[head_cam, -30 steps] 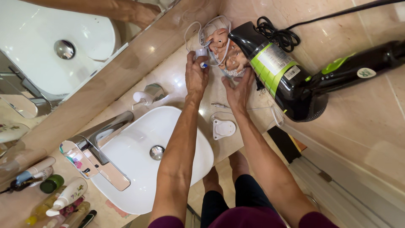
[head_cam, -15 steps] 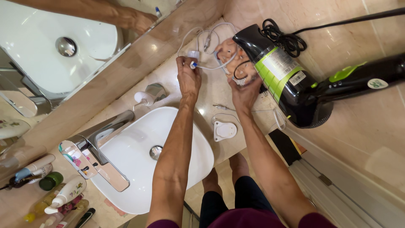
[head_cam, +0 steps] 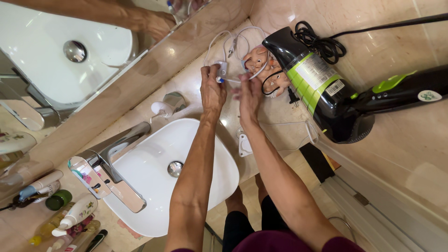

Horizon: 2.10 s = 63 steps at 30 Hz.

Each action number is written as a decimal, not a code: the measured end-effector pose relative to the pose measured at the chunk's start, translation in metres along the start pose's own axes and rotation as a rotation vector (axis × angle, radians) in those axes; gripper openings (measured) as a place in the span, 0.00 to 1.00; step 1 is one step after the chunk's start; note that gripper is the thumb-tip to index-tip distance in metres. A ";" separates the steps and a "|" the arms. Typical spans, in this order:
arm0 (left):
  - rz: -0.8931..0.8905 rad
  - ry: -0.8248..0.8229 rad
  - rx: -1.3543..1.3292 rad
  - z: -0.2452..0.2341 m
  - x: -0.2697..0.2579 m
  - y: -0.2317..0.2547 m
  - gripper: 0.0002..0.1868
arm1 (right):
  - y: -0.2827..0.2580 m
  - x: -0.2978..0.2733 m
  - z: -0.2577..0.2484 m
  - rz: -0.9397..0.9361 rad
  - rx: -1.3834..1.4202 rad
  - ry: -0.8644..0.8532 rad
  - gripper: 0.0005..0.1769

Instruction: The person wipes a white bathroom sink and surrounding countertop with a green cloth, then rinses and wrings the cloth under the faucet. The person also handles and organizes a white power adapter and its cable on the countertop.

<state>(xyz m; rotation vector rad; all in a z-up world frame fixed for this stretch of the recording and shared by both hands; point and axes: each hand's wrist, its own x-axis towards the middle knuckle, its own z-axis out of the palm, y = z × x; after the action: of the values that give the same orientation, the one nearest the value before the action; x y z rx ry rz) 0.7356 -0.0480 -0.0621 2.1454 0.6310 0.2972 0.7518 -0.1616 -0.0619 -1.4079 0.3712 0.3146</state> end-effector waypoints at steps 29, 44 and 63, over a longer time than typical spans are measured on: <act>0.071 -0.062 -0.141 0.027 0.050 -0.019 0.29 | 0.000 0.043 0.023 0.191 0.406 -0.004 0.15; -0.261 0.406 -0.155 0.033 -0.009 -0.008 0.34 | -0.011 0.050 0.047 0.039 -0.077 -0.246 0.11; -0.028 0.212 -0.050 0.036 0.013 -0.019 0.35 | -0.011 -0.059 -0.103 -0.379 -0.918 -0.342 0.30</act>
<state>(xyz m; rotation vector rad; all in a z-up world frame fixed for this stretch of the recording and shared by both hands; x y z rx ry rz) 0.7555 -0.0559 -0.0996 2.0716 0.7648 0.5251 0.6966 -0.2648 -0.0388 -2.2263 -0.3846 0.4267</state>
